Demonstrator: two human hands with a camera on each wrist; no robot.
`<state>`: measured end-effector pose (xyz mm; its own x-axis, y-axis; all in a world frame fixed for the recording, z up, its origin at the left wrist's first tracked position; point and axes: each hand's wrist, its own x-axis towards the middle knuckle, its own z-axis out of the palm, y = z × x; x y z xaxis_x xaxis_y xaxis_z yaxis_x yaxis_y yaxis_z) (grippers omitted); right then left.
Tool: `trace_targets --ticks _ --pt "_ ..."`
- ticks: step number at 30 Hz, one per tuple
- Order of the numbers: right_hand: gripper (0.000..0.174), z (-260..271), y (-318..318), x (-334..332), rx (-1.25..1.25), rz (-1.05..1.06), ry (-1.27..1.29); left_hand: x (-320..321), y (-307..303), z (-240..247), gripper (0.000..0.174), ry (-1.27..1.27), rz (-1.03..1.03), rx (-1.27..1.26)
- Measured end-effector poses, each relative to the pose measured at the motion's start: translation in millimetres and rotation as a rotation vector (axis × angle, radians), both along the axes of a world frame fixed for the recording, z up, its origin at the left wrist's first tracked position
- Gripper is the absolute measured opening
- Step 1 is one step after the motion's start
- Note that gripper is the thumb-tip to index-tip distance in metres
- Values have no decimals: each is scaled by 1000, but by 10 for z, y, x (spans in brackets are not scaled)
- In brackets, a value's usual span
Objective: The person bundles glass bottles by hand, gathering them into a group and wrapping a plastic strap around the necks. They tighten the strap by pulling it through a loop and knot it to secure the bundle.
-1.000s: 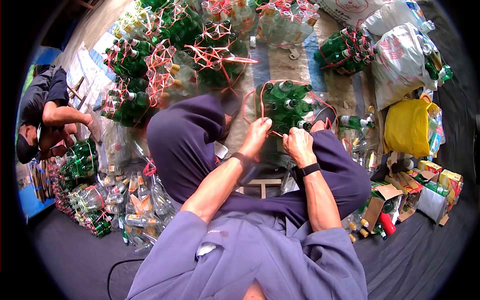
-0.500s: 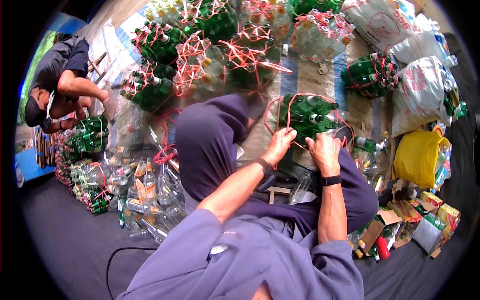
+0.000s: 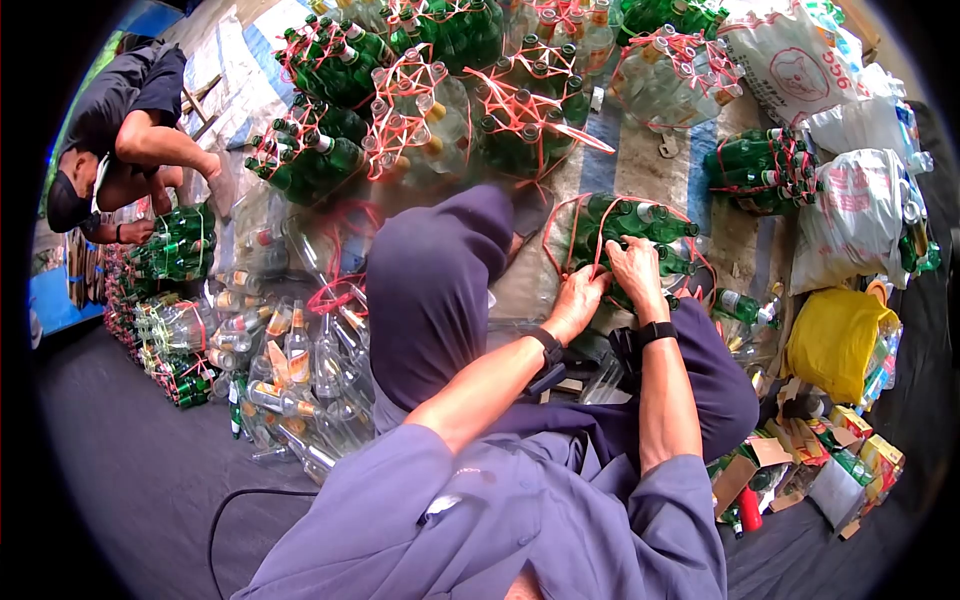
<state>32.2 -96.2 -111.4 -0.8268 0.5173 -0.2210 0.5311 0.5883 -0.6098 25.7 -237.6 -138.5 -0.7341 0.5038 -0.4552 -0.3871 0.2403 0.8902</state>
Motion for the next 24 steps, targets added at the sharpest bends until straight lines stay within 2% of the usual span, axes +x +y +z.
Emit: trace_targets --ticks 2,5,8,9,12,13,14,16,17,19,23,24 --pt "40 100 -12 -55 6 18 -29 10 -7 54 28 -2 3 -1" --pt "37 -64 -37 -87 25 22 47 3 -13 107 27 -5 17 -6" --pt "37 -226 -58 -99 30 57 -16 42 28 -75 25 7 56 27" --pt "22 -283 -106 -98 192 123 -4 50 37 -134 25 27 86 62" --pt "15 -385 -128 -83 201 1 73 70 42 -266 26 18 82 82" --pt "12 -533 -90 -59 391 158 97 52 33 -221 26 18 81 81" --pt "12 -670 -49 -6 391 157 96 32 14 -178 27 25 63 54" --pt "10 -590 -69 -16 389 158 84 32 2 -192 28 33 42 26" --pt "10 -552 -79 -27 387 155 84 35 -1 -197 28 49 52 42" --pt "45 -449 -95 -58 40 -84 20 26 1 -149 29 63 60 58" --pt "44 -271 -131 -105 81 -44 81 -2 -8 -70 31 39 24 2" --pt "44 -114 -163 -148 -38 -138 40 1 -12 -68 31 29 21 6"
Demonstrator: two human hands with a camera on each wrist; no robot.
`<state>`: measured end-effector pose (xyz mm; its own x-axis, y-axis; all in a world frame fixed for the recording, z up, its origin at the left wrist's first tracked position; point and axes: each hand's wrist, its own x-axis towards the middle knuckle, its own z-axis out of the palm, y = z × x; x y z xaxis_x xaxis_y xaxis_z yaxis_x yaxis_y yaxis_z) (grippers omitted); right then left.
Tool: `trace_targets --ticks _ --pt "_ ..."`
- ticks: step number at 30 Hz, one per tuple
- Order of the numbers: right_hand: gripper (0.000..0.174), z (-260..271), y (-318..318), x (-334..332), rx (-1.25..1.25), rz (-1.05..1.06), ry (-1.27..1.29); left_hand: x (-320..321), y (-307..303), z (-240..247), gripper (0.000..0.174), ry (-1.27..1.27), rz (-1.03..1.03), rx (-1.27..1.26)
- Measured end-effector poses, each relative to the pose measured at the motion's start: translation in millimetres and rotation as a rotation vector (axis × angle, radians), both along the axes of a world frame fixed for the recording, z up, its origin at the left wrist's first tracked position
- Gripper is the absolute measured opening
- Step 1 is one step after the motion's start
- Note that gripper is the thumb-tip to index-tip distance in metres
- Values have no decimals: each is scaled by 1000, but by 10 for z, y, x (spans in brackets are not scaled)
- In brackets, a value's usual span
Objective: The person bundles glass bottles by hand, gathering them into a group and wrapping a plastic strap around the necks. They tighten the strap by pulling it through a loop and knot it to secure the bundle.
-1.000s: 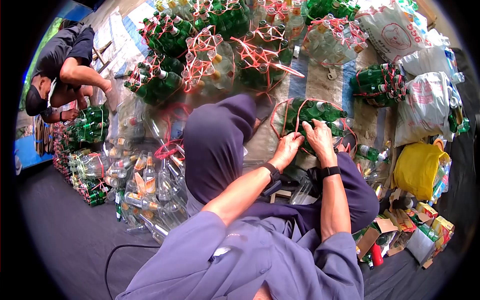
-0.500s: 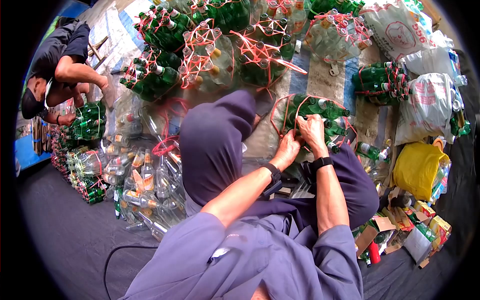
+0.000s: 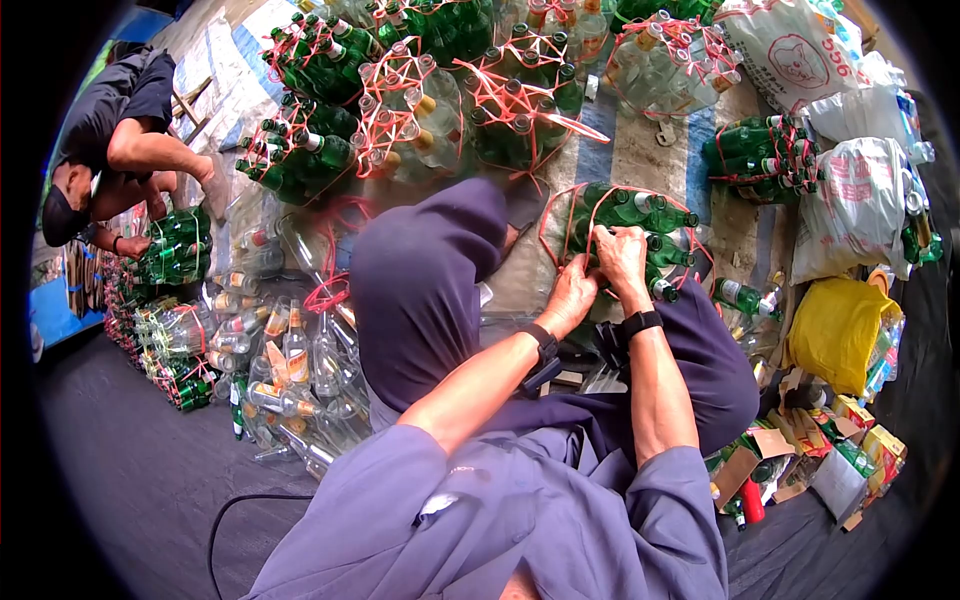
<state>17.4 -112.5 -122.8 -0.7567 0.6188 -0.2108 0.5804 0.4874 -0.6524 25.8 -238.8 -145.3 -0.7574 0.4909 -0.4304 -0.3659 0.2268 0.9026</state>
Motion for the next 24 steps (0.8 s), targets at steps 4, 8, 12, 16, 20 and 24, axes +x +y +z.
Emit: trace_targets --ticks 4,8,12,16,20,24 --pt "38 31 -31 -5 -279 -258 26 -7 3 10 32 -92 2 22" --pt "44 93 -110 -61 12 -60 -48 19 -17 -122 32 3 22 23" --pt "46 193 -150 -72 7 -5 -64 -38 -56 38 30 -37 -33 -4" --pt "49 179 -210 -70 92 164 -35 38 -81 -299 28 59 -2 76" --pt "49 336 -292 -117 169 213 -176 81 -52 -369 27 -35 57 74" --pt "47 365 -311 -74 177 260 -128 101 -22 -691 23 -34 -13 38"
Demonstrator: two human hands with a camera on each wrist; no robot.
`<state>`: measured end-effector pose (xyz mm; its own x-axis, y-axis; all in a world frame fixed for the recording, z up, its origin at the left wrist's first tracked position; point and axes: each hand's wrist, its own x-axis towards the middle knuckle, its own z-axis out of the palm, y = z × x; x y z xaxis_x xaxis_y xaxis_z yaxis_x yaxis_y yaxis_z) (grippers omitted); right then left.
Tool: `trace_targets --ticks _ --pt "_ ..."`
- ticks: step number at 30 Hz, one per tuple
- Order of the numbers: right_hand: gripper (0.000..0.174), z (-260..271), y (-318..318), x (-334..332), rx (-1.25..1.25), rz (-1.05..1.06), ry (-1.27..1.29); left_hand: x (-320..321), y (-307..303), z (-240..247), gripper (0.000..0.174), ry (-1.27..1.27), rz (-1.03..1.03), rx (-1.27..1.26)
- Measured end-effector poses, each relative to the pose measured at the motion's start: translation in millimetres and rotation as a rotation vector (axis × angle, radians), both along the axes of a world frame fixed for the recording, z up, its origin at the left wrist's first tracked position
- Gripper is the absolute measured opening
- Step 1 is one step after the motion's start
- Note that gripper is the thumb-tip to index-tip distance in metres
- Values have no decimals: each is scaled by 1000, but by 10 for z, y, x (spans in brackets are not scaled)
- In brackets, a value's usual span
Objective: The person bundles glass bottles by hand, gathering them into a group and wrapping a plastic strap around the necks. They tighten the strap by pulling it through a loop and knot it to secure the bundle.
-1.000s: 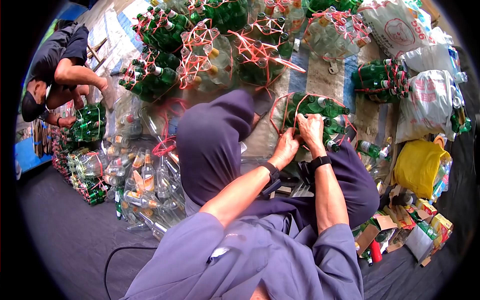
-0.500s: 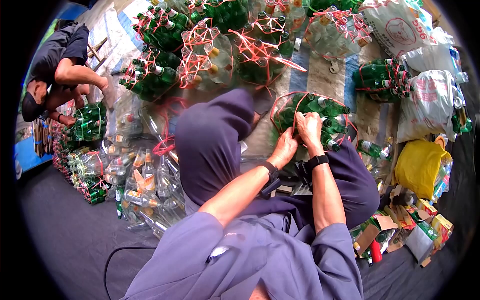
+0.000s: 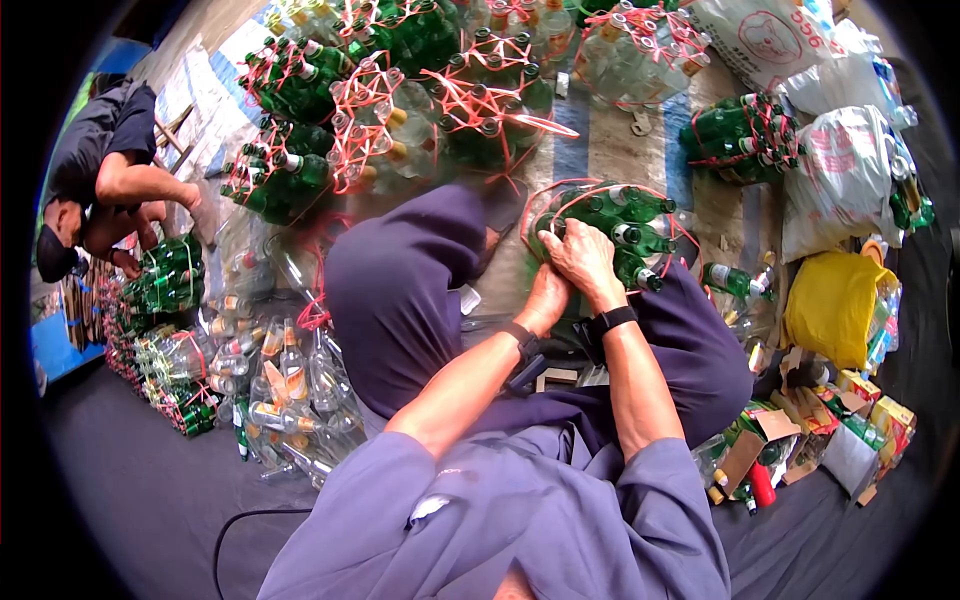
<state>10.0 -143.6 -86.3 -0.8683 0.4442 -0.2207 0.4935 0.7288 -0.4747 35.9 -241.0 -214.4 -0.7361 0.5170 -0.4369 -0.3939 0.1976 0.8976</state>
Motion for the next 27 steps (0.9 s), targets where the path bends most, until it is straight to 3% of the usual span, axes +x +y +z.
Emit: trace_targets --ticks 2,4,5,6,8,9,11,13,14,15,20,27 --pt "45 -59 10 51 26 28 42 27 -30 -5 18 1 -25 -17" --pt "43 -1 14 65 1 21 47 -10 -22 125 17 252 -125 -111" --pt "41 13 23 76 -10 17 72 -95 -88 292 20 635 -390 -254" --pt "40 17 33 88 -21 13 98 -93 -65 183 20 637 -395 -251" --pt "39 34 62 116 -37 -10 146 -72 -28 -148 22 581 -472 -268" --pt "38 41 80 134 -54 -27 194 -67 -1 -52 22 583 -476 -267" --pt "38 142 168 181 -149 -66 198 -65 59 258 28 -268 113 338" --pt "39 195 274 247 -246 -140 193 -77 20 294 32 -153 49 199" --pt "38 227 336 289 -135 -131 190 -96 -23 311 37 -38 -11 60" --pt "37 261 391 336 -88 -162 208 -182 -55 650 43 -96 -91 -8" --pt "33 493 595 478 324 -239 56 -190 -57 763 36 -103 -80 -39" --pt "38 324 690 479 214 -212 -90 -207 -66 845 38 -125 -94 -34"
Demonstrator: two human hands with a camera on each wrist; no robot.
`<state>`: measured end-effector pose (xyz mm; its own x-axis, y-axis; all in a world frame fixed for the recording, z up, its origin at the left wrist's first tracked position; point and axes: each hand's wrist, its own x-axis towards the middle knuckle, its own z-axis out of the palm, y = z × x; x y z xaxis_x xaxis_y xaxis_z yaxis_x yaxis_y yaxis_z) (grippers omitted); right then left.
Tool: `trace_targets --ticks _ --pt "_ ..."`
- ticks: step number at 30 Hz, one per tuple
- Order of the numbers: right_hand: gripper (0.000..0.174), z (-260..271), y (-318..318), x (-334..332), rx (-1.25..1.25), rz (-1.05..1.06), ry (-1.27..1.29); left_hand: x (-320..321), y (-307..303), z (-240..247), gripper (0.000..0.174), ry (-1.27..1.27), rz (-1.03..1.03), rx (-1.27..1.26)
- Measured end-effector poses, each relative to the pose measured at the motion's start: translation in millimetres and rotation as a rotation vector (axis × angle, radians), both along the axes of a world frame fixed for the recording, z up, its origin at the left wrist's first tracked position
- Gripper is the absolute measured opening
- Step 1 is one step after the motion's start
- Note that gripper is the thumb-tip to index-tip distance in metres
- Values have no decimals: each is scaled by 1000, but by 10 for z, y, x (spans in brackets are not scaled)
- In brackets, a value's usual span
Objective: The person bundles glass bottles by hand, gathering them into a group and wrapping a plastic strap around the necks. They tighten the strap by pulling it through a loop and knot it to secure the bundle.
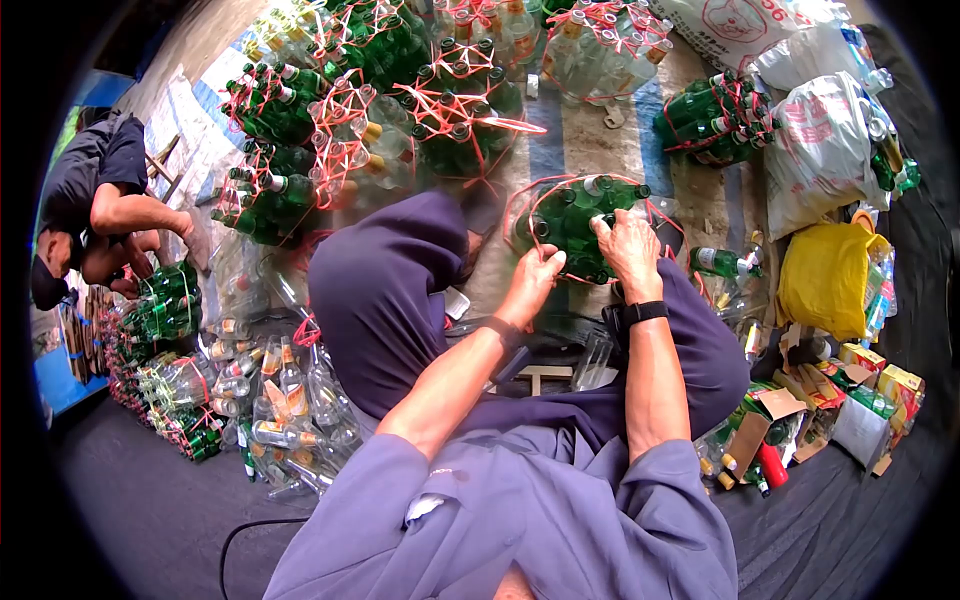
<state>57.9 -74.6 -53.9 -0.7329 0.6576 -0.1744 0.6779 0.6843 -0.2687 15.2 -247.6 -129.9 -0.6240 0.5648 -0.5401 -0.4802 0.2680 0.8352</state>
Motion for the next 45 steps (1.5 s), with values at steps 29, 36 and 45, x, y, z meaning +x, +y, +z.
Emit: trace_targets --ticks 29,36,45 --pt "24 -405 17 8 101 7 29 -5 -15 -54 36 -16 -3 21" --pt "25 -401 -2 52 126 12 41 -21 -16 30 37 -12 -1 5" --pt "25 -410 -11 56 75 8 85 -18 -6 34 35 3 -3 -8"
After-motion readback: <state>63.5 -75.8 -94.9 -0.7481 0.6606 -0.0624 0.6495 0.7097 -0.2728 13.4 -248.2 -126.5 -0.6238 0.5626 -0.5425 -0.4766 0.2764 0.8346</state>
